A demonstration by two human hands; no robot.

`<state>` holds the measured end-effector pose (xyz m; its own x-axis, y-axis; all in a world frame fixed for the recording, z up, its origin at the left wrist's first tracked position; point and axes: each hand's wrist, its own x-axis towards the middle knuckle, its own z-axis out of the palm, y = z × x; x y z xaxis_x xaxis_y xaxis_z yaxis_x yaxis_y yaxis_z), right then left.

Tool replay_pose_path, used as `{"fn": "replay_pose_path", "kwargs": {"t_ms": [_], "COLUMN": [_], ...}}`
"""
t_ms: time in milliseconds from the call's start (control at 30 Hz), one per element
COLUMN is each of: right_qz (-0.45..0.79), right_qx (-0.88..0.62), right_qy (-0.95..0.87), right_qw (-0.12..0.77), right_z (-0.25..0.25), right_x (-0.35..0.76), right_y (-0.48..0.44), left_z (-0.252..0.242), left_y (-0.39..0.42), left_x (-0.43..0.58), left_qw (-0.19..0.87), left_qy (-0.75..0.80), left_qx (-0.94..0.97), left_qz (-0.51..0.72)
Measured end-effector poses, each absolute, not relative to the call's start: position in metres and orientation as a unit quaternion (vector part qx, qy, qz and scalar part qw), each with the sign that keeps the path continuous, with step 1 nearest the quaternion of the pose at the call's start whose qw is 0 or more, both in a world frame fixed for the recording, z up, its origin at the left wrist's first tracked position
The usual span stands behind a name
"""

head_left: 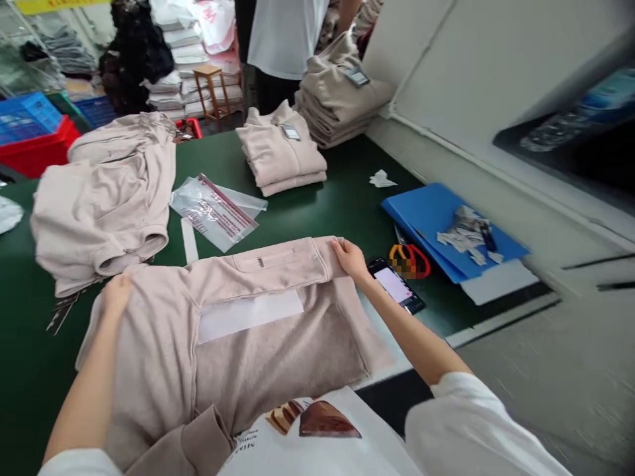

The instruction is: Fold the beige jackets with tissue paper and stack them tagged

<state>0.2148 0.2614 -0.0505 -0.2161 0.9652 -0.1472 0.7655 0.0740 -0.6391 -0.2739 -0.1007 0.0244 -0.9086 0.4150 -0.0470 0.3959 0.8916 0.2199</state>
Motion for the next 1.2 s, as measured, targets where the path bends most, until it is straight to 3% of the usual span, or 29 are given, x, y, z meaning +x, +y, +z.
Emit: {"fn": "replay_pose_path", "kwargs": {"t_ms": [100,200,400,500,667,833,1000,1200], "right_qz": [0.221,0.224,0.253,0.230,0.188,0.177,0.181,0.228], "right_qx": [-0.604,-0.596,-0.655,-0.677,-0.633,-0.592,-0.579,-0.520], "right_qy": [-0.759,-0.769,-0.702,-0.690,-0.723,-0.743,-0.749,-0.769], "right_qw": [0.102,0.063,0.122,0.110,0.202,0.257,0.267,0.293], "right_z": [-0.049,-0.050,-0.052,-0.061,-0.082,-0.091,-0.091,-0.094], "right_x": [0.204,0.194,0.227,0.250,0.252,0.249,0.254,0.255], "right_y": [0.270,0.274,0.247,0.210,0.168,0.170,0.171,0.169], "left_z": [0.021,0.008,0.012,0.021,0.013,-0.011,-0.026,-0.024], "left_y": [-0.120,-0.127,-0.082,-0.024,0.088,0.163,0.189,0.201], "left_x": [-0.282,-0.272,-0.210,-0.146,-0.011,0.075,0.089,0.088], "left_qw": [0.015,-0.015,-0.174,-0.105,0.081,0.043,-0.001,-0.024], "left_qy": [0.986,0.990,0.928,0.863,0.724,0.630,0.600,0.655], "left_qx": [0.156,0.137,0.325,0.485,0.674,0.774,0.799,0.755], "left_qz": [0.049,-0.011,0.052,0.097,0.123,0.047,-0.035,-0.012]}}
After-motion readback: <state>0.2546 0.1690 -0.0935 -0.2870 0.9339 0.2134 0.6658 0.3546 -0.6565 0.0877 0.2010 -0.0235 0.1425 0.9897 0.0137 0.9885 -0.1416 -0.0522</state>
